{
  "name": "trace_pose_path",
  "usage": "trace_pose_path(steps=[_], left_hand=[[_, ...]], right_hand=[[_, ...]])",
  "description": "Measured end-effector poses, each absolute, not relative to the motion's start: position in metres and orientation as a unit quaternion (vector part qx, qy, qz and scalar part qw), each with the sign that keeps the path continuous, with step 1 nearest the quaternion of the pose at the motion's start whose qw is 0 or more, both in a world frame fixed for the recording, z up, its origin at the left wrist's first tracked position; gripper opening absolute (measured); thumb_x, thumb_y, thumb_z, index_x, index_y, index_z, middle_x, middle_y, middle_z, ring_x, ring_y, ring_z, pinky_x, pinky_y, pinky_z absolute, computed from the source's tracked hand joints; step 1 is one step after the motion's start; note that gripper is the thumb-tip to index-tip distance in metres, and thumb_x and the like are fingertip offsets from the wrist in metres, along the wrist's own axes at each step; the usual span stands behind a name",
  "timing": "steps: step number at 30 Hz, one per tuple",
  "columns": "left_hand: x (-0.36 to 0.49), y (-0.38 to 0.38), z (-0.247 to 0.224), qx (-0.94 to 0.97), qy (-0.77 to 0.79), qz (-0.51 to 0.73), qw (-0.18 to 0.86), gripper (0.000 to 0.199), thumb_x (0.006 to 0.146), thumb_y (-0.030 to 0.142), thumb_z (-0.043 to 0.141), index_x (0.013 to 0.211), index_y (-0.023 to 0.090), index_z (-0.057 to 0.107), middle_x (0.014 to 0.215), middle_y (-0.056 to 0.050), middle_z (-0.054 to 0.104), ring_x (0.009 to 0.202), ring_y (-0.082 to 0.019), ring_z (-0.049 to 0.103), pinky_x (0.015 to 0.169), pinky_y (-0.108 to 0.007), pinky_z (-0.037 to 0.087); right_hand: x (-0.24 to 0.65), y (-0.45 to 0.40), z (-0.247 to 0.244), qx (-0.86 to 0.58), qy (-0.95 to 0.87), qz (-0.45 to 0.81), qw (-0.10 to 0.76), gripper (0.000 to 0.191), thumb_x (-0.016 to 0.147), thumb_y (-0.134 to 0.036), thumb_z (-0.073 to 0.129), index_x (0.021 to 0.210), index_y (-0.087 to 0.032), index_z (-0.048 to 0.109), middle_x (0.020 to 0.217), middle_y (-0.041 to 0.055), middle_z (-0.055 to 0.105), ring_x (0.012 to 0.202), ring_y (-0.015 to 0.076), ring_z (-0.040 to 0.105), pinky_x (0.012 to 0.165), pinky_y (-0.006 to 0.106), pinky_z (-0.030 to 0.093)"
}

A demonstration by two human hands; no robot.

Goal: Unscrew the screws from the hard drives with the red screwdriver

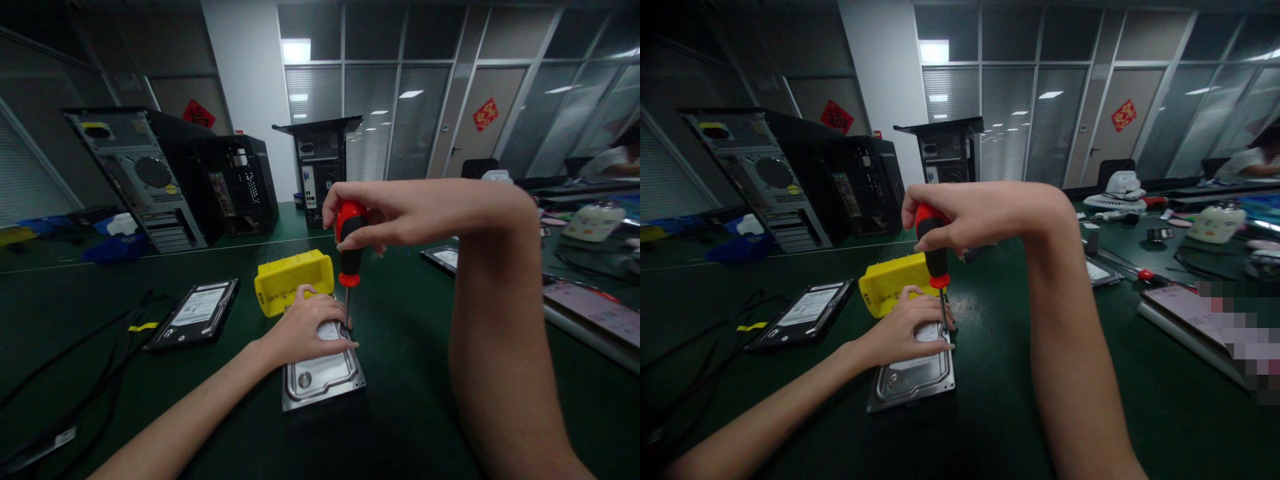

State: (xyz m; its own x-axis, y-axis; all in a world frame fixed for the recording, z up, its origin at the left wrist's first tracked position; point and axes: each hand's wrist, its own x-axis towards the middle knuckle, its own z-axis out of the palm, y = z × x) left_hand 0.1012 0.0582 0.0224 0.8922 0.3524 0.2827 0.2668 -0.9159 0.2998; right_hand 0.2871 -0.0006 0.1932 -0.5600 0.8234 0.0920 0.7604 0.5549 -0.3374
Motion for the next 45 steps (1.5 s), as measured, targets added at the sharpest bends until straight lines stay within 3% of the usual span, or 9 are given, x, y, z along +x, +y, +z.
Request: trace_pose_path(steps=[36,45], left_hand=[[0.1012,0.0591,0.0213,0.963,0.168,0.168,0.125,0.028,0.082,0.05,0.058,0.094,0.026,0.063,0.103,0.001,0.066,0.101,-0.02,0.056,0.094,-0.039,0.019],[0.1011,0.058,0.023,0.963,0.172,0.165,0.124,0.03,0.082,0.052,0.057,0.095,0.026,0.063,0.105,0.0,0.066,0.102,-0.021,0.056,0.094,-0.04,0.02]], right_hand=[[0.2822,-0.0064,0.1955,-0.443,-0.881,0.125,0.11,0.036,0.082,-0.035,0.056,0.114,-0.019,0.049,0.104,0.0033,0.057,0.076,0.0097,0.058,0.058,0.019,0.045],[0.2815,-0.0077,0.1957,-0.434,-0.885,0.125,0.111,0.03,0.083,-0.032,0.056,0.108,-0.017,0.051,0.096,0.0036,0.058,0.075,0.0094,0.057,0.057,0.019,0.042]])
